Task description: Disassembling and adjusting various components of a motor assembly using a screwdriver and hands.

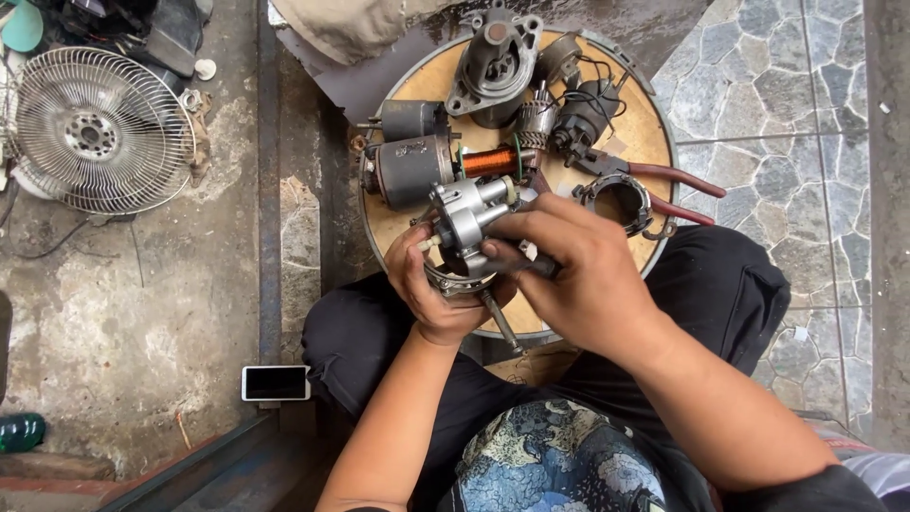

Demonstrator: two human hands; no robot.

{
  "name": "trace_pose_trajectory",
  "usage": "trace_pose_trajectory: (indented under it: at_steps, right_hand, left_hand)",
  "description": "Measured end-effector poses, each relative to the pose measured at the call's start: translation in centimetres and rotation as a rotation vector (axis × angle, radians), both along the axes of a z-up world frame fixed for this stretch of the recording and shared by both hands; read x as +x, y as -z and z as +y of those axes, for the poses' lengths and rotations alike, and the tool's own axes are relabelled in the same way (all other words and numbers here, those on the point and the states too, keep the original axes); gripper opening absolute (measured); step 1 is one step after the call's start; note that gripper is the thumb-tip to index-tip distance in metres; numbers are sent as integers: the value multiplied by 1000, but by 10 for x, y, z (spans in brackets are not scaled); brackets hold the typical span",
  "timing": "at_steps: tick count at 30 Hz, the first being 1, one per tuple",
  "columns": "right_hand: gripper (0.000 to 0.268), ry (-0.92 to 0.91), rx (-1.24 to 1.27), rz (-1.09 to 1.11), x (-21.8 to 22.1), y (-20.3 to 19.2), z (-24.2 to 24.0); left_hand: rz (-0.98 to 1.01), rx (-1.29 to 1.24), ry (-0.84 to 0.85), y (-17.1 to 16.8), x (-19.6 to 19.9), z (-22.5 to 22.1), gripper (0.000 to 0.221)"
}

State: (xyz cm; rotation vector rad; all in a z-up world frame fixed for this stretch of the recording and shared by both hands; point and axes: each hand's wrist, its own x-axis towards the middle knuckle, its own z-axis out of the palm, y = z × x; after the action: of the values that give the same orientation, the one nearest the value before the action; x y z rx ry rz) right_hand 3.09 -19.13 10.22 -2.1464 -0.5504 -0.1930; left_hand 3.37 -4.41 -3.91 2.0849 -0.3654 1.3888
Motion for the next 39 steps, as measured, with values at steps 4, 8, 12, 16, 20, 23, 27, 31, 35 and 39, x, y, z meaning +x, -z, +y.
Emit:
trace_pose_trajectory:
  at_steps: [4,8,12,16,20,23,27,31,35,39]
  right_hand:
    - [26,45,-117,-88,-9,-1,3]
    - [18,84,-78,-44,-6,3,1]
    - [22,32,-27,50,-2,-1,-1]
    - [23,9,4,61,-2,-6,-2]
    - [25,10,14,-15,0,-11,-8]
    - [23,68,37,-11,4,-11,-22]
    - [23,91,-134,114,15,9,-39]
    - [27,6,-305,167,17,43,-27]
    - [23,-142,-690,136,27,83,-16]
    - [20,-260,-714,-13,34,95,-2]
  left_hand:
    - [3,-21,20,-3,1,-2,92]
    - [-20,-12,9,0,-1,-1,86]
    - [40,-77,93,7,-5,2,97]
    - [19,-41,49,6,-2,2,96]
    - [71,-71,84,11,-5,7,104]
    - [129,-186,206,8,-4,12,101]
    - [160,-518,421,2,-11,16,95]
    - [77,-620,371,-8,14,32,117]
    - [134,-802,672,-10,28,63,114]
    - [218,-968,882,-14,26,74,108]
